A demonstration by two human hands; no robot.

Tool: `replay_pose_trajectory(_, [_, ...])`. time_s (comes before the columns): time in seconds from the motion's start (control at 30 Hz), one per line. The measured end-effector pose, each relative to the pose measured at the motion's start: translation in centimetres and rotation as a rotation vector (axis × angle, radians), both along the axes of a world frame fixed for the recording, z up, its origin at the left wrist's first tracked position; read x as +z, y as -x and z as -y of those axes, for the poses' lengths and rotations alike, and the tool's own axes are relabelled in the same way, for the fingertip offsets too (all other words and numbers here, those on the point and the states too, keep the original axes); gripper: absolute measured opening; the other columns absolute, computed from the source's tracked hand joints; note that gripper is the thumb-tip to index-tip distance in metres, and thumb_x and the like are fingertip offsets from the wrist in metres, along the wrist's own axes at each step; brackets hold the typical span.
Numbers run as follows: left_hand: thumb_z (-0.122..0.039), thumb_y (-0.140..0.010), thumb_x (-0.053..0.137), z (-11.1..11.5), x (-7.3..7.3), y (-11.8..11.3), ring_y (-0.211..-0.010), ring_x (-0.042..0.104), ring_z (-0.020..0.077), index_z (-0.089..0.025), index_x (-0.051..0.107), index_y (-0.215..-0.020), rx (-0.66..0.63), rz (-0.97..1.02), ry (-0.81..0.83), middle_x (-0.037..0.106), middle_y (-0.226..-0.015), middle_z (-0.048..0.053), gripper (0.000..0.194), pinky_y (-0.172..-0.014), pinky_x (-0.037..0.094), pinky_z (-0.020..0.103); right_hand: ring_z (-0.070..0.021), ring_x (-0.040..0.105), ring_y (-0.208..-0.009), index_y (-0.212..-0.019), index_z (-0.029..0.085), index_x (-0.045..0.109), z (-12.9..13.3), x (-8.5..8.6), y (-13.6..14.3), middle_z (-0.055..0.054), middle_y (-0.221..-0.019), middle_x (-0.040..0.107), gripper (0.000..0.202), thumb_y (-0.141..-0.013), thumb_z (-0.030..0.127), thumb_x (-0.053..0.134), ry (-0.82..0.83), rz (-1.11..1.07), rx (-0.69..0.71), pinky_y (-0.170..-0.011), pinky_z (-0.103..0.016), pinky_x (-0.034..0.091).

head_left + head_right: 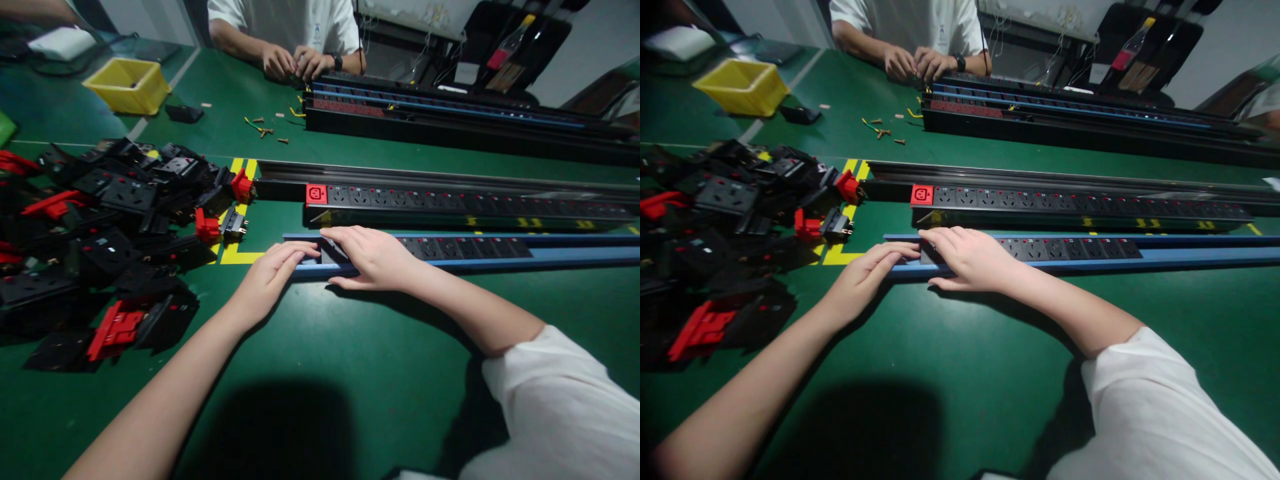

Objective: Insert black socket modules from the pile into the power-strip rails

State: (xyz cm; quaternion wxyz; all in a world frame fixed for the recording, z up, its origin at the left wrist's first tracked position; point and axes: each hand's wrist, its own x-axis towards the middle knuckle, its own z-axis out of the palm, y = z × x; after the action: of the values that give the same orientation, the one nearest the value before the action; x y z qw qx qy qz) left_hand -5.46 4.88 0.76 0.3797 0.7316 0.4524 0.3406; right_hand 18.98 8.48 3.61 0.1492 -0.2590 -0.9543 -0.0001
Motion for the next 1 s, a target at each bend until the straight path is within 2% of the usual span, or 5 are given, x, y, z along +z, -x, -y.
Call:
replay_pose_trajectory(0.1, [-0.041,-0.102,0.040,-0.27,-0.24,0.08,-0.126,0.057,0.0227,-0.025,0.069,-0.120,-0.030,-0.021,-0.007,0.068,-0.131,0.003,0.038,-0.114,0.036,0.040,-0.0322,0.061,-0.121,-0.145,0.011,0.037,-0.19,0.11,-0.25,-0.021,-0.143,0.054,0.081,-0.088,0.062,0.062,0.031,-0.004,0.038,-0.097,-0.045,0.054])
replay_pose_trajectory(0.37, [-0.043,-0.101,0.040,-0.05,-0.31,-0.24,-0.119,0.060,0.0240,-0.023,0.070,-0.118,0.016,-0.061,0.002,0.070,-0.125,0.005,0.040,-0.107,0.041,0.041,-0.0295,0.062,-0.119,-0.150,0.019,0.031,-0.17,0.10,-0.47,-0.017,-0.137,0.056,0.078,-0.088,0.045,0.070,0.034,-0.016,0.009,-0.092,-0.042,0.056])
replay_pose_trajectory(0.6, [-0.047,-0.096,0.051,0.01,0.00,-0.08,-0.094,0.066,0.0220,-0.020,0.068,-0.111,0.115,0.109,0.160,0.072,-0.103,0.006,0.036,-0.088,0.049,0.034,-0.0275,0.062,-0.124,-0.147,0.015,0.037,-0.18,0.02,-0.48,-0.017,-0.137,0.060,0.069,-0.091,0.040,0.068,0.015,-0.044,0.040,-0.099,-0.040,0.054])
replay_pose_trajectory(0.83, [-0.045,-0.095,0.053,0.01,0.00,-0.09,-0.089,0.064,0.0207,-0.019,0.069,-0.108,0.132,0.134,0.180,0.071,-0.097,0.005,0.033,-0.083,0.047,0.032,-0.0283,0.069,-0.109,-0.134,0.017,0.049,-0.17,0.27,-0.36,-0.014,-0.123,0.069,0.055,-0.091,0.046,0.067,0.018,-0.038,0.032,-0.089,-0.040,0.057])
replay_pose_trajectory(1.0, [-0.046,-0.095,0.053,-0.01,0.08,-0.09,-0.087,0.063,0.0195,-0.019,0.069,-0.106,0.135,0.137,0.179,0.070,-0.093,0.004,0.033,-0.081,0.046,0.031,-0.0271,0.066,-0.116,-0.136,0.016,0.048,-0.22,0.13,-0.36,-0.015,-0.129,0.065,0.055,-0.092,0.043,0.066,0.010,-0.035,0.041,-0.093,-0.038,0.056])
